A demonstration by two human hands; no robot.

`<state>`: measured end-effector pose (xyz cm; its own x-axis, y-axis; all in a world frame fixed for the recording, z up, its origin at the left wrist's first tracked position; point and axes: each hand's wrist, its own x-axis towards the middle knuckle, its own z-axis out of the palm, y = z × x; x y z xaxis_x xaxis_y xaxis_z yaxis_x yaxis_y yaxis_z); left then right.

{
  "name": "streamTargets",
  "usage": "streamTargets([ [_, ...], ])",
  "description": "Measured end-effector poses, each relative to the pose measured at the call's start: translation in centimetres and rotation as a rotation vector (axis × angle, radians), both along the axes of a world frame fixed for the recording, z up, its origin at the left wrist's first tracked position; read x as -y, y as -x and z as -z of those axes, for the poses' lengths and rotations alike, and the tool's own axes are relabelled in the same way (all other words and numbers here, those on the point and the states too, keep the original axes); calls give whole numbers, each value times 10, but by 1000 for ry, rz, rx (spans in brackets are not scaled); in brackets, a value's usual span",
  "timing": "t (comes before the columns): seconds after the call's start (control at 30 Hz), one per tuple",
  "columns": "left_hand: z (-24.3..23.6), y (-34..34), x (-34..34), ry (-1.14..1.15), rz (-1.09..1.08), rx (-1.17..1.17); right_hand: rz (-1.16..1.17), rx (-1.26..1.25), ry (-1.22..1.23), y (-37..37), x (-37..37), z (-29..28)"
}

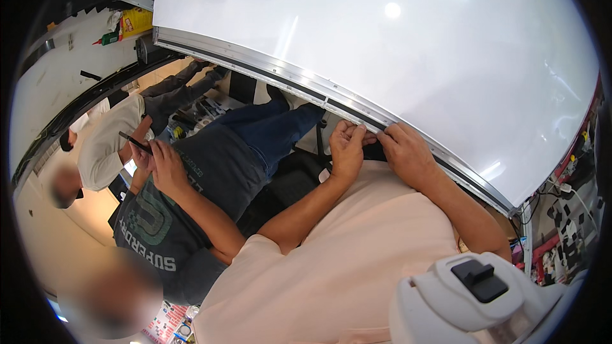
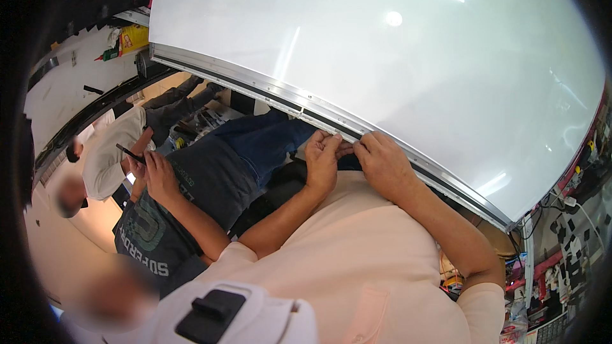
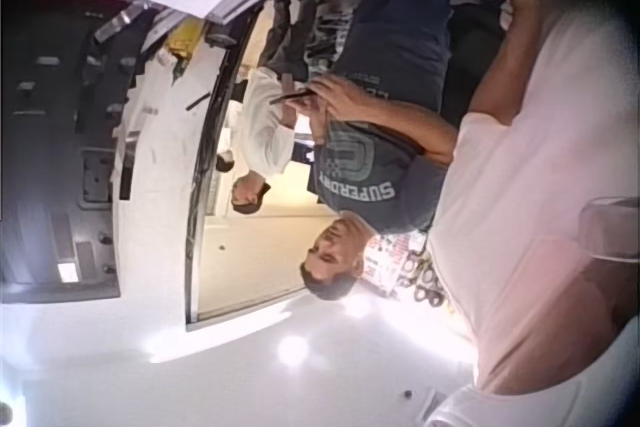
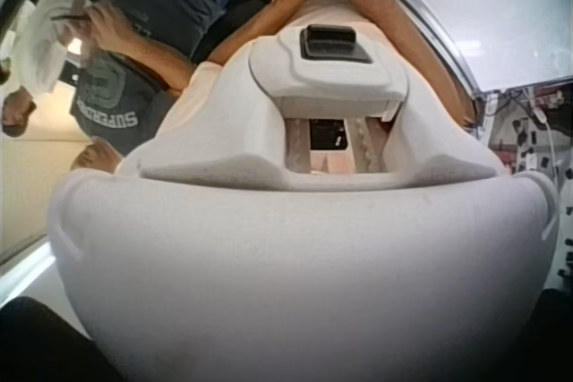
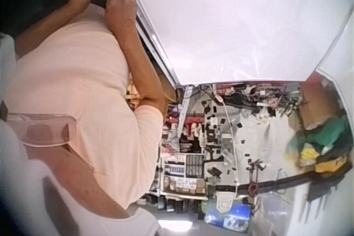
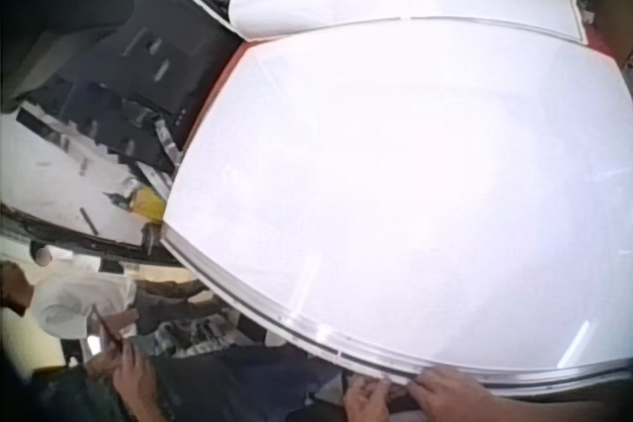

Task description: The person works on a large white electronic panel, pulling cables along its frame, using a tool to manipulate components on the corner, and lifting and repositioning the panel with help from another person.

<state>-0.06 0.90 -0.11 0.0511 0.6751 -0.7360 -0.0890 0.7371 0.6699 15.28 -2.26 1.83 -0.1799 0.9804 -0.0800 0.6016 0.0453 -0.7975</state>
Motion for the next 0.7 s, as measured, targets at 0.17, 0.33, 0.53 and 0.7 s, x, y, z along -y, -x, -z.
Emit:
streamTargets([
  [0.17, -9, -1, -2, 36, 6, 15, -72, 24, 67, -2, -3, 2],
  [0.33, -7, 1, -6, 26, 49, 11, -129, 33, 112, -5, -9, -1],
  [0.53, -4, 4, -2, 28, 86, 1, -154, 27, 128, -7, -13, 2],
  [0.7, -9, 18, -14, 79, 46, 45, -37, -92, 49, 2, -28, -1],
])
